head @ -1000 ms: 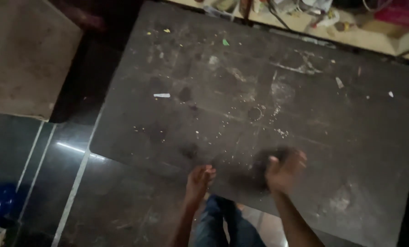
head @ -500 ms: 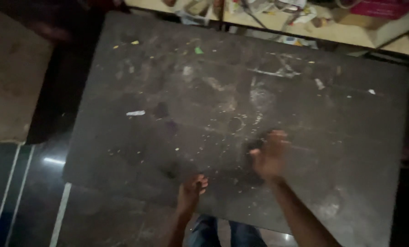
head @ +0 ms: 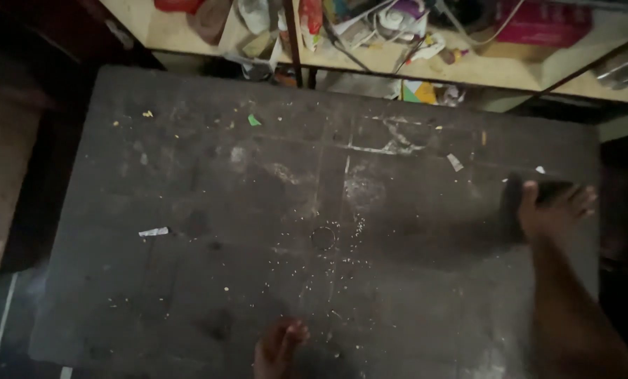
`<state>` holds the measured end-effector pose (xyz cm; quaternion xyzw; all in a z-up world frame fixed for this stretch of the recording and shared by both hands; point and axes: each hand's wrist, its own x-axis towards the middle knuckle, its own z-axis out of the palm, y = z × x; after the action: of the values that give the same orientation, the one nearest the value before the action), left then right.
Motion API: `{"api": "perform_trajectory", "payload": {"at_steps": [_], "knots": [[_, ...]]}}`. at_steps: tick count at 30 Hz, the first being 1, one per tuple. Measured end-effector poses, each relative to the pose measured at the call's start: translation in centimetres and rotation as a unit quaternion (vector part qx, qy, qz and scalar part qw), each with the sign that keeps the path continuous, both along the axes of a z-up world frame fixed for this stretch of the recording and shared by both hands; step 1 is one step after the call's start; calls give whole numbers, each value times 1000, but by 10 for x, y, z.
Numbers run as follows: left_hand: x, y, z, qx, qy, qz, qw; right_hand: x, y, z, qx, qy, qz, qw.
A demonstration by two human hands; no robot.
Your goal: Cleaning a dark table by removing debris with a bowl and hands, then applying a cleaning spray and wiping it with a cloth.
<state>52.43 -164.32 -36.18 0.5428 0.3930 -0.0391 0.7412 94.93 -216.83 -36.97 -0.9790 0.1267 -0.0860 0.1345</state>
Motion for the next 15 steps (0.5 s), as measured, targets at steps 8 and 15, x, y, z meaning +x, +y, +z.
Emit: {"api": "perform_trajectory", "payload": {"at_steps": [8, 15], "knots": [[10, -8, 31, 117, 41, -60, 991, 84, 105, -27, -17, -132, 277, 952], [53, -14, 96, 218, 106, -151, 958, -69, 243, 70, 341, -7, 430, 836]]}}
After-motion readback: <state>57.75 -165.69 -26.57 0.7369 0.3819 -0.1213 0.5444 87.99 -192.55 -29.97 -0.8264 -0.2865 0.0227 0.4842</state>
